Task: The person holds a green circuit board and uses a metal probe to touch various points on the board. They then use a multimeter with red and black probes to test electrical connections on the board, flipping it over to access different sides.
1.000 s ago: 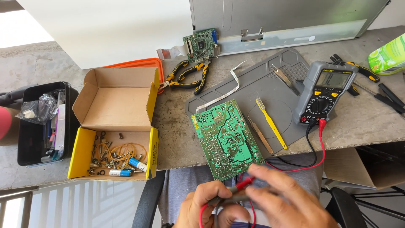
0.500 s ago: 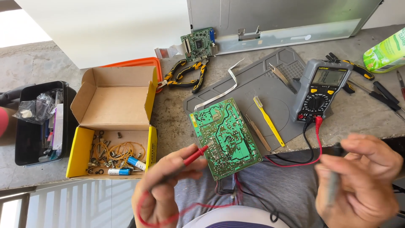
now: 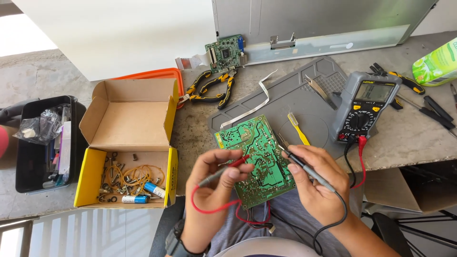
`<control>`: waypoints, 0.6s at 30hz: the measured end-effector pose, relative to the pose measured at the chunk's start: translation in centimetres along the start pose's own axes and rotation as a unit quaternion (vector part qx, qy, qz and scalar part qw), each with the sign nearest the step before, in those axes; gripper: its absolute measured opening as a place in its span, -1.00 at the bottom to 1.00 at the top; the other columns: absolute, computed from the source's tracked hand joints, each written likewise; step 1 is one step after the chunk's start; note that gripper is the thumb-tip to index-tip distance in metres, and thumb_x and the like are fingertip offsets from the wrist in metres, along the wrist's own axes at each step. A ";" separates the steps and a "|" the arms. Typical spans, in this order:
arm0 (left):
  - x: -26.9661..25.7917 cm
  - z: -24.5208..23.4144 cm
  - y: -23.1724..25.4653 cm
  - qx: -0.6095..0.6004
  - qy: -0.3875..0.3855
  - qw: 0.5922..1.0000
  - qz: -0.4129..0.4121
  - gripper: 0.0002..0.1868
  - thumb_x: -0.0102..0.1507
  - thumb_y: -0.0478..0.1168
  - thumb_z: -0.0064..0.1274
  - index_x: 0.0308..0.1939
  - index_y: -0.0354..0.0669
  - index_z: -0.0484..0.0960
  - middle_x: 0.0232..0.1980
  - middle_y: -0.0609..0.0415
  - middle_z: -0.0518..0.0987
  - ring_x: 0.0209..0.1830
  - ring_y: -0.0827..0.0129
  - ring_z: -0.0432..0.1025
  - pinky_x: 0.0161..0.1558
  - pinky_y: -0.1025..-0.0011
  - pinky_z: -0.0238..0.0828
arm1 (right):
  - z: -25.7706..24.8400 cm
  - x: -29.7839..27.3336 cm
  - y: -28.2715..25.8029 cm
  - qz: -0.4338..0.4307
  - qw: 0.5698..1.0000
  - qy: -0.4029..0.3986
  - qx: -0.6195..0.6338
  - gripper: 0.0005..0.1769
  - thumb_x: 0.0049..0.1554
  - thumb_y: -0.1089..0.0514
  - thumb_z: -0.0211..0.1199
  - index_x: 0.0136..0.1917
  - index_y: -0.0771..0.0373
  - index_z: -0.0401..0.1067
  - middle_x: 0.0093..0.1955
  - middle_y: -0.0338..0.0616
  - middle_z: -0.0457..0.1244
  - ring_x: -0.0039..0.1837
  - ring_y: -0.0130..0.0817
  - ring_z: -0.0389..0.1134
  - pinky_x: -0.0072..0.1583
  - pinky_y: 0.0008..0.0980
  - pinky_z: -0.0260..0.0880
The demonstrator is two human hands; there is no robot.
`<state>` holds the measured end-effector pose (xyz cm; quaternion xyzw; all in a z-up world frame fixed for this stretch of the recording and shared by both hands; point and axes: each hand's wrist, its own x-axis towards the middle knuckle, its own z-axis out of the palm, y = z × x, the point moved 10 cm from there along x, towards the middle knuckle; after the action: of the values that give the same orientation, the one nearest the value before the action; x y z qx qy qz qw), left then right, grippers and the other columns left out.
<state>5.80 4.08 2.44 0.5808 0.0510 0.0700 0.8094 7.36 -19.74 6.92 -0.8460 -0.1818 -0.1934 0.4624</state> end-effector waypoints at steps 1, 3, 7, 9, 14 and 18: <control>-0.1 0.1 -0.3 0.000 0.000 1.000 -0.001 -0.65 0.45 -0.24 0.24 0.24 -0.39 0.59 0.27 -0.32 0.79 0.06 0.03 0.86 0.11 0.26 0.89 | 0.2 0.1 -0.1 0.001 1.000 0.000 0.000 -0.68 0.40 0.27 0.31 0.40 0.37 0.59 0.35 0.12 0.47 0.28 -0.17 0.67 0.41 -0.29 0.68; -0.5 0.7 -0.5 0.105 -0.018 0.994 0.023 -0.68 0.47 -0.15 0.23 0.23 -0.26 0.74 0.14 -0.10 0.90 -0.01 0.29 0.87 0.13 0.40 0.85 | 0.9 0.1 -0.8 -0.029 0.999 -0.019 -0.010 -0.76 0.38 0.25 0.34 0.29 0.32 0.65 0.33 0.08 0.53 0.32 -0.12 0.63 0.41 -0.26 0.62; -0.7 1.0 -0.8 0.158 -0.041 0.981 0.102 -0.73 0.52 -0.13 0.20 0.19 -0.19 0.81 0.13 -0.03 0.83 0.01 0.33 0.78 0.15 0.43 0.76 | 1.6 -1.4 -1.2 -0.035 0.999 -0.012 0.005 -0.78 0.36 0.26 0.34 0.26 0.34 0.61 0.33 0.13 0.54 0.36 -0.06 0.64 0.42 -0.26 0.64; -1.3 1.7 1.0 0.216 -0.054 0.952 0.210 -0.77 0.57 -0.09 0.09 0.04 -0.17 0.72 0.15 -0.15 0.82 0.08 0.19 0.78 0.21 0.32 0.74 | 1.4 -2.2 -1.2 -0.026 1.000 0.014 -0.011 -0.80 0.37 0.24 0.33 0.23 0.31 0.62 0.29 0.12 0.54 0.31 -0.13 0.66 0.41 -0.27 0.63; -1.9 2.2 1.1 0.238 -0.065 0.939 0.238 -0.73 0.59 -0.06 0.04 0.03 -0.19 0.69 0.13 -0.16 0.82 0.07 0.13 0.79 0.17 0.28 0.74 | 1.5 -3.9 0.0 -0.029 0.999 0.013 -0.002 -0.78 0.35 0.24 0.35 0.25 0.30 0.61 0.33 0.13 0.52 0.34 -0.11 0.67 0.40 -0.28 0.69; -2.2 2.4 0.7 0.228 -0.059 0.934 0.267 -0.73 0.59 -0.09 0.06 0.04 -0.25 0.68 0.14 -0.23 0.81 0.06 0.11 0.78 0.16 0.29 0.77 | 1.4 -3.7 0.1 -0.033 0.999 0.016 -0.001 -0.78 0.36 0.24 0.33 0.25 0.30 0.61 0.31 0.13 0.52 0.33 -0.10 0.67 0.41 -0.28 0.69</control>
<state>3.95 1.71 3.82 0.7451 -0.1395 0.2353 0.6083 4.51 -19.07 4.29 -0.8367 -0.2025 -0.2222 0.4578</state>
